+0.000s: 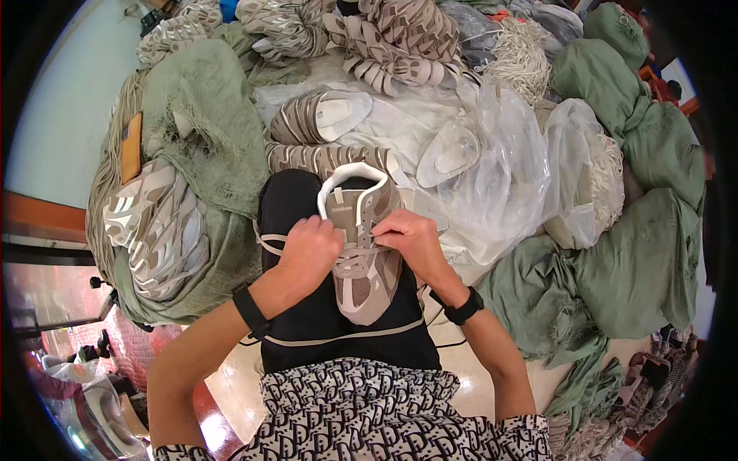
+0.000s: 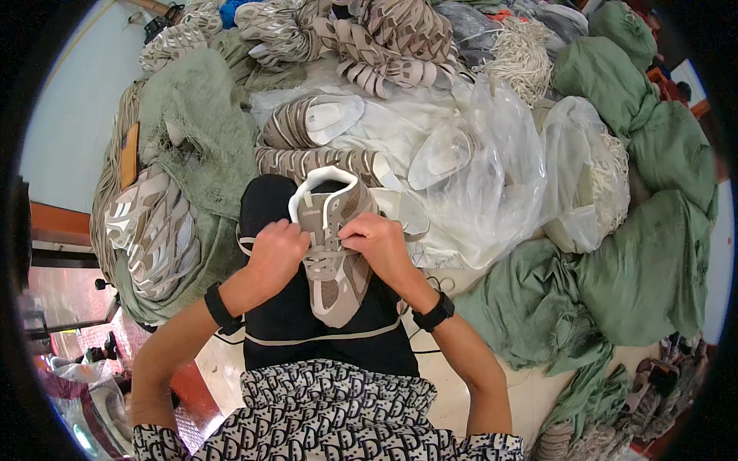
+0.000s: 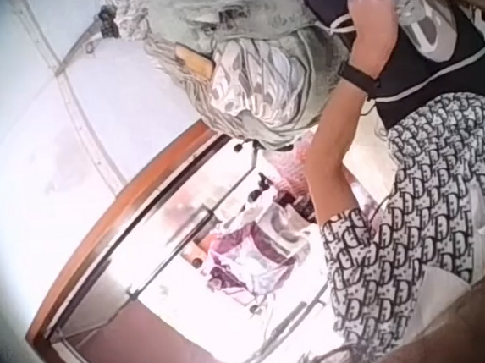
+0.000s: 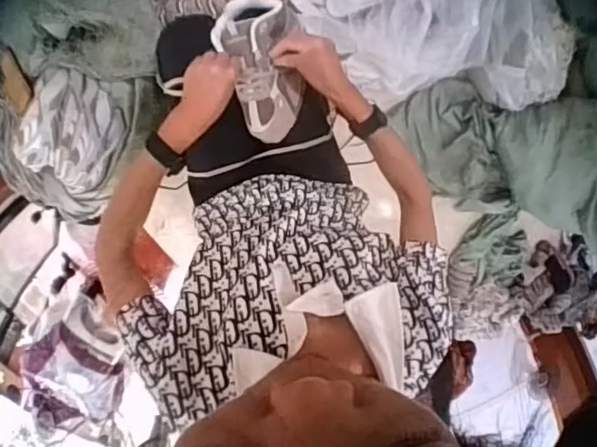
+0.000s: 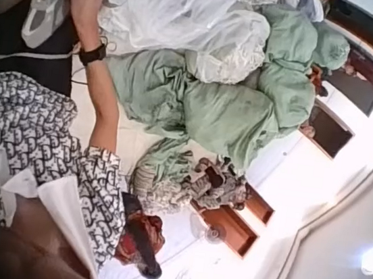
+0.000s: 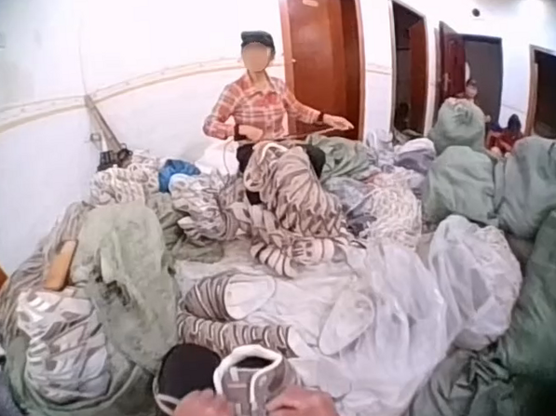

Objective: The recorder is lacing and tying a pair of athletic shoes.

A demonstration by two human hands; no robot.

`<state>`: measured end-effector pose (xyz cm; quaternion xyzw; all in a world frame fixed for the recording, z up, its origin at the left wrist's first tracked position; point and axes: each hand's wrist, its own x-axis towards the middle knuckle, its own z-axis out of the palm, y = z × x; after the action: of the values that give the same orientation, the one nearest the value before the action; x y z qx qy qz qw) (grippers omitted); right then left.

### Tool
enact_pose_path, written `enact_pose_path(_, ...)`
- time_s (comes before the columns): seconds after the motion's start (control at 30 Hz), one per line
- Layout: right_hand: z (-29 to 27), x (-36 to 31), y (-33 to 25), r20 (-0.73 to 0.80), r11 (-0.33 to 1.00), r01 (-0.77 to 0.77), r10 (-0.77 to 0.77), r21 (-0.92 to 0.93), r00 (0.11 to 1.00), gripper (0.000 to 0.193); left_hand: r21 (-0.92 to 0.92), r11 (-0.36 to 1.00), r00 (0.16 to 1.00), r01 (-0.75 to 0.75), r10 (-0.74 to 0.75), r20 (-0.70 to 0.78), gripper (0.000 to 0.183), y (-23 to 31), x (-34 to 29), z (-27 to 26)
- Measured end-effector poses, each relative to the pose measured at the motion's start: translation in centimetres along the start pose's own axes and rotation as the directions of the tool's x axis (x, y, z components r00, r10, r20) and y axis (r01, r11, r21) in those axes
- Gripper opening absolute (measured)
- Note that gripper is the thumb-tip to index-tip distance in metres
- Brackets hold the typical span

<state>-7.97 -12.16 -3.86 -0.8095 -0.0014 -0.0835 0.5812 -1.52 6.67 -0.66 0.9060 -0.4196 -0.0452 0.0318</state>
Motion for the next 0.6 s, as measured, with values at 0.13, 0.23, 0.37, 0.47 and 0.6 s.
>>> enact_pose_path(0.13, -0.2, -0.4, 0.2, -0.020, 1.000, 0.011, -0.011, 0.013, 1.000, 0.013, -0.052, 0.948, 0.916, -0.315, 0.289, -0.280, 0.003, 0.1, 0.1, -0.3)
enact_pose_path(0.23, 0.0, -0.5, 0.3, -0.046, 0.988, 0.121, -0.126, -0.091, 0.991, 0.013, -0.306, 0.937, 0.960, -0.171, 0.088, -0.266, 0.005, 0.9, 0.5, 0.0)
enact_pose_path(0.37, -0.1, -0.4, 0.2, -0.036, 0.922, 0.266, -0.288, -0.282, 0.957, 0.008, -0.597, 0.799, 0.984, 0.068, -0.152, -0.091, 0.010, 1.9, 1.4, 0.3)
enact_pose_path(0.47, -0.7, -0.6, -0.1, -0.010, 0.845, 0.330, -0.368, -0.420, 0.930, 0.006, -0.672, 0.737, 0.979, 0.075, -0.182, -0.090, 0.013, 2.6, 2.1, 0.3)
enact_pose_path(0.6, -1.2, -0.9, -0.4, 0.003, 0.762, 0.363, -0.429, -0.536, 0.903, 0.007, -0.635, 0.771, 0.988, 0.051, -0.133, -0.082, 0.014, 3.8, 3.1, 0.2)
